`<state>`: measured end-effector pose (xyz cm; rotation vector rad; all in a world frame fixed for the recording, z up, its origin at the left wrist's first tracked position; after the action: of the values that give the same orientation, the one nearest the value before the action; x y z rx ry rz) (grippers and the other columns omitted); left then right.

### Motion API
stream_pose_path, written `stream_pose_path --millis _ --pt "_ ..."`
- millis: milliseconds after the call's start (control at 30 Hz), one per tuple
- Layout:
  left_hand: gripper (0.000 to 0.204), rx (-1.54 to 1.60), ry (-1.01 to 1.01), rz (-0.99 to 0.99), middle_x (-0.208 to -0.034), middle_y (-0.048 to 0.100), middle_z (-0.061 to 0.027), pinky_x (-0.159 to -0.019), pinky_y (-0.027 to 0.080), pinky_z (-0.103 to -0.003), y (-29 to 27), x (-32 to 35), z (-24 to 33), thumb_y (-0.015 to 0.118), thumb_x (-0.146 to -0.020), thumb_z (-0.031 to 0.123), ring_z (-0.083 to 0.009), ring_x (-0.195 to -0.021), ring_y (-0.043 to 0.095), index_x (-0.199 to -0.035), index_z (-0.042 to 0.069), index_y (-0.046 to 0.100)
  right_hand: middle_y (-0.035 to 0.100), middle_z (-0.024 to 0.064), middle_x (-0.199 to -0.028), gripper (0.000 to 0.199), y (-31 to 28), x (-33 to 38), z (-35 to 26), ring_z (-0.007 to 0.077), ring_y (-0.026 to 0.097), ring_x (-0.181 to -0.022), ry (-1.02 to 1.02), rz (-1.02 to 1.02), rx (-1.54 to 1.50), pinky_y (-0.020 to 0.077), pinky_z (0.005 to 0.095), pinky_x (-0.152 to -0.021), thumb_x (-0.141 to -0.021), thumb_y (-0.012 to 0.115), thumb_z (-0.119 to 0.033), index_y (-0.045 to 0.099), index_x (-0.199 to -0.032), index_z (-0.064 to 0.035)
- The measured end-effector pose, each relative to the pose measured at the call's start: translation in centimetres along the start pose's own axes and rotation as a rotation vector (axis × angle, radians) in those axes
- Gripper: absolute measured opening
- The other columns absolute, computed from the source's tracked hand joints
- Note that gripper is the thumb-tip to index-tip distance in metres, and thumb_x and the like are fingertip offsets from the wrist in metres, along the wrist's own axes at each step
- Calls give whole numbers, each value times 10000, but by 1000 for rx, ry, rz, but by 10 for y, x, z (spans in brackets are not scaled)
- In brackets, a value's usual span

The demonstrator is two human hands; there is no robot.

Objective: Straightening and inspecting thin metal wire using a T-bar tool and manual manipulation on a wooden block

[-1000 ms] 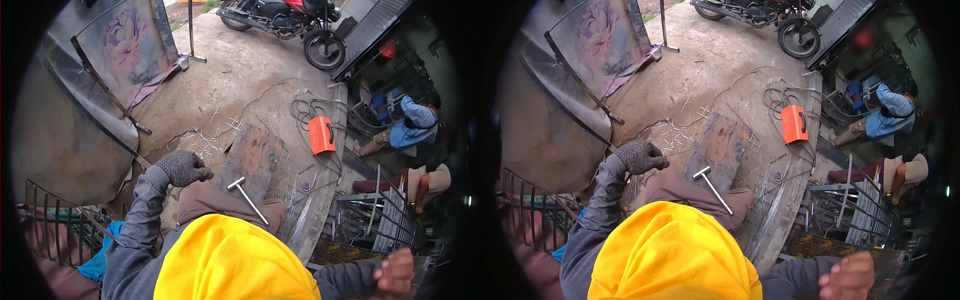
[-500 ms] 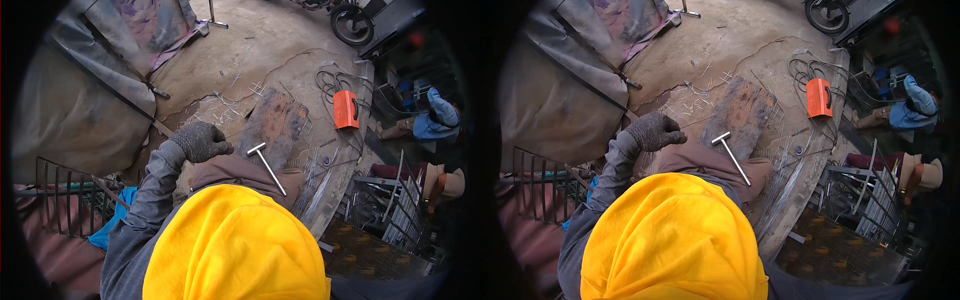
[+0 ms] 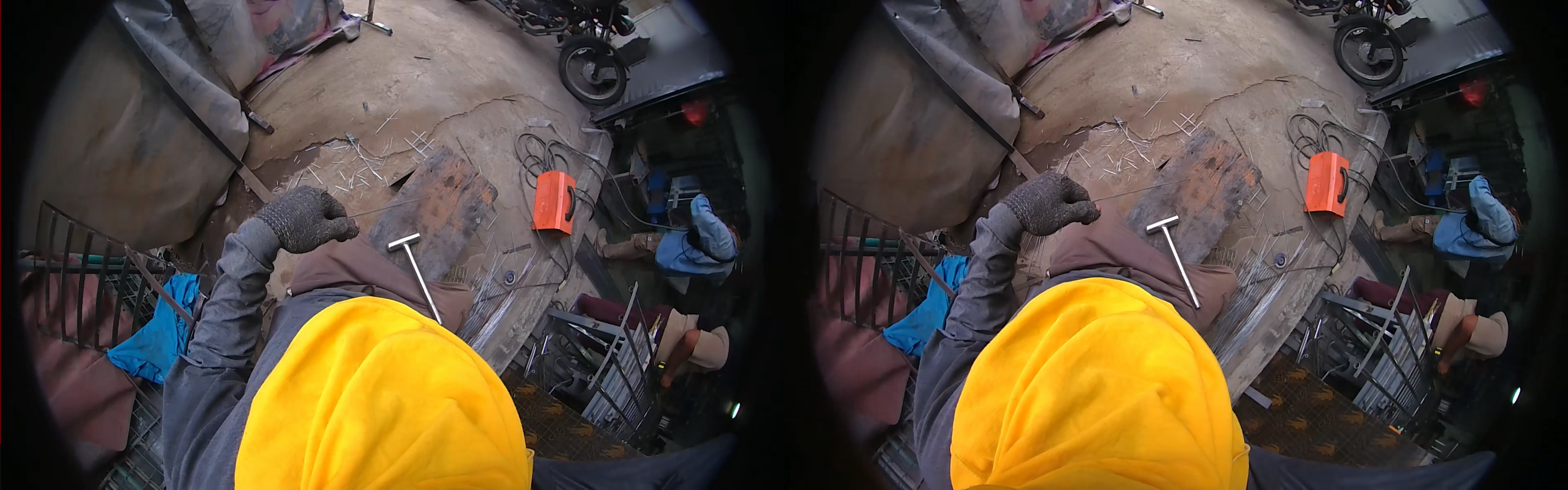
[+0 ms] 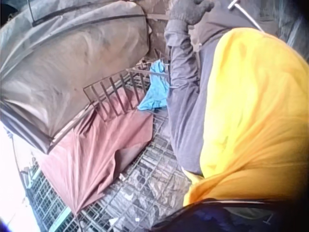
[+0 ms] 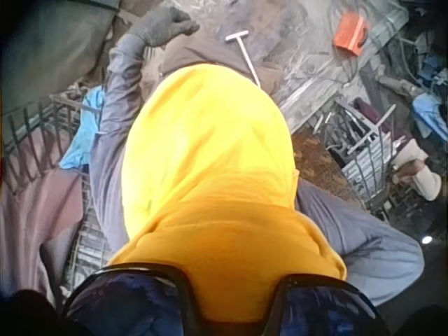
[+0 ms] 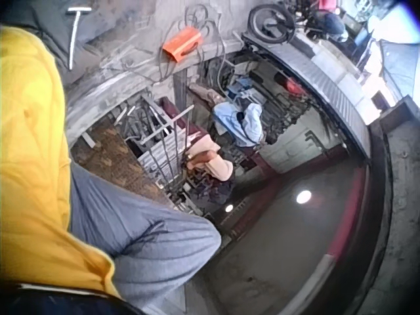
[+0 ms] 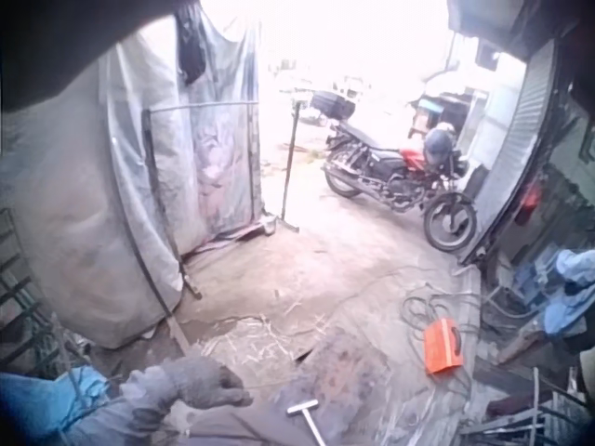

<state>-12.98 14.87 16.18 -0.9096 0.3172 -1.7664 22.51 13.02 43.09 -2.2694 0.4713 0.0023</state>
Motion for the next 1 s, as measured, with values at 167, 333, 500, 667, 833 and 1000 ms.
stream_pose_path --millis 167,333,500,667,833,1000 --pt "381 61 -70 20 -871 720 -129 -790 516 -381 9 8 -11 604 -888 412 -272 -833 683 -912 58 744 686 102 -950 426 3 -18 4 201 636 -812 -91 -94 -73 503 327 -743 -833 734 -335 653 -1107 -19" --pt "359 77 -51 37 -857 710 -139 -761 513 -382 16 13 -16 620 -886 397 -279 -809 676 -907 58 738 687 102 -949 421 11 -16 4 199 637 -809 -136 -113 -142 505 323 -742 -839 728 -335 653 -1108 -20" --pt "379 -89 -127 7 -860 706 -156 -760 513 -390 15 11 -5 631 -873 414 -293 -806 676 -904 51 734 688 103 -947 417 17 -2 -3 197 638 -807 -147 -68 -163 506 320 -740 -845 722 -335 654 -1110 -21" --pt "437 -60 -74 -62 -929 704 -184 -820 515 -409 12 -4 3 591 -893 454 -335 -870 676 -977 48 731 689 103 -946 412 27 15 -11 194 639 -805 -144 -16 -223 507 317 -738 -851 716 -335 654 -1111 -21" --pt "440 -73 -92 -114 -889 717 -158 -806 519 -387 -3 -17 9 606 -894 449 -287 -837 687 -958 31 730 690 103 -945 408 46 38 -21 192 640 -802 -121 58 -298 508 314 -736 -857 710 -335 654 -1113 -22" --pt "418 -34 -164 -183 -770 694 -71 -727 503 -320 -18 -38 22 596 -921 407 -143 -733 618 -886 8 716 692 104 -944 403 61 55 -35 189 641 -800 -61 179 -320 510 311 -734 -863 704 -335 654 -1114 -23"
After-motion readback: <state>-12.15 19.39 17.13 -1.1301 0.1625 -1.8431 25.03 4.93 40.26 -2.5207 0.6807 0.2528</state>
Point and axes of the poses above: each hand's wrist, its own x-axis away from the middle knuckle, its own y-axis out of the palm, z = x × y, the point moved 10 cm from there along -x, towards the middle knuckle
